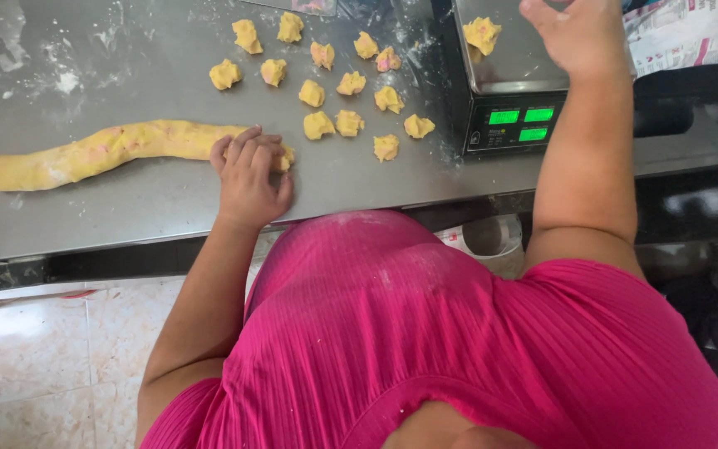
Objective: Rolling dough into a long cylinder and portioning it into small balls by weighing each piece on a digital scale.
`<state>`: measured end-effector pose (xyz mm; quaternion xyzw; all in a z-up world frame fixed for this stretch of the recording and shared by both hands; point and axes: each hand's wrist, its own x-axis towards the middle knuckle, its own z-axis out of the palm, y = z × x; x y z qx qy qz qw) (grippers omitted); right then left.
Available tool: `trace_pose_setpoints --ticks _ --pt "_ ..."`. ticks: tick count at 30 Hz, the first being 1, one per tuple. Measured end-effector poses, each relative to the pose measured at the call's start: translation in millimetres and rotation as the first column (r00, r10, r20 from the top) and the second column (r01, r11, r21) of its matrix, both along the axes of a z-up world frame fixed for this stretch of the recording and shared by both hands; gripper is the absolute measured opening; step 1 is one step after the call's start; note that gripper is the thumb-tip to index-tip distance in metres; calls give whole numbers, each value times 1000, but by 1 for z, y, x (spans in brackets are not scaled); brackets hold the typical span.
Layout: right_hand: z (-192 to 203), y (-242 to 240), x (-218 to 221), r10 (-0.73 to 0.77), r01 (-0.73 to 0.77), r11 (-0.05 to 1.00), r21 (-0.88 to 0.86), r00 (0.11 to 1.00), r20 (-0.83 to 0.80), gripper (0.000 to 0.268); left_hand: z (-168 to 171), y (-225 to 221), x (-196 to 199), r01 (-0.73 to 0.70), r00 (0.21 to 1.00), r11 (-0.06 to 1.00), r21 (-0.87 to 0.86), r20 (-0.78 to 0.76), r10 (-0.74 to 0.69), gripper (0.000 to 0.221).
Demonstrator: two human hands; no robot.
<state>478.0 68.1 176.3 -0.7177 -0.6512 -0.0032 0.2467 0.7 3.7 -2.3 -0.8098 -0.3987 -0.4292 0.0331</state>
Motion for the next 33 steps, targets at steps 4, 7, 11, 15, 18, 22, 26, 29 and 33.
trace_pose_setpoints --ticks 4,7,11,15,18,22,26,29,33 --pt "-9 11 -9 -57 44 964 -261 997 -44 51 0 0 0 -4 1000 1000 30 0 4 28" --pt "-9 10 -28 172 -183 939 -291 983 -64 64 1 -2 -1 -10 1000 1000 -7 -1 10 27" --pt "-41 27 -20 172 -167 951 -262 985 -4 63 -1 -2 -1 -24 1000 1000 -12 -6 24 27" --pt "-57 33 3 93 -98 979 -178 995 -32 51 -1 -2 -1 -19 1000 1000 -25 -8 19 29" --pt "-64 36 23 97 -93 987 -133 995 25 41 0 -1 -1 -16 1000 1000 -16 -3 16 28" --pt "-77 44 59 148 -42 958 -284 920 362 28 -3 0 -1 -26 1000 999 -22 -11 26 28" --pt "-29 23 16 -165 256 865 -432 958 236 26 -2 0 -1 -18 1000 1000 -13 -15 18 28" --pt "-22 18 34 -110 329 774 -541 911 397 64 -3 1 -1 -13 1000 1000 -3 -5 13 27" --pt "-49 31 95 56 -53 998 17 971 -231 32 -3 0 -2 -7 1000 1000 -15 1 7 26"
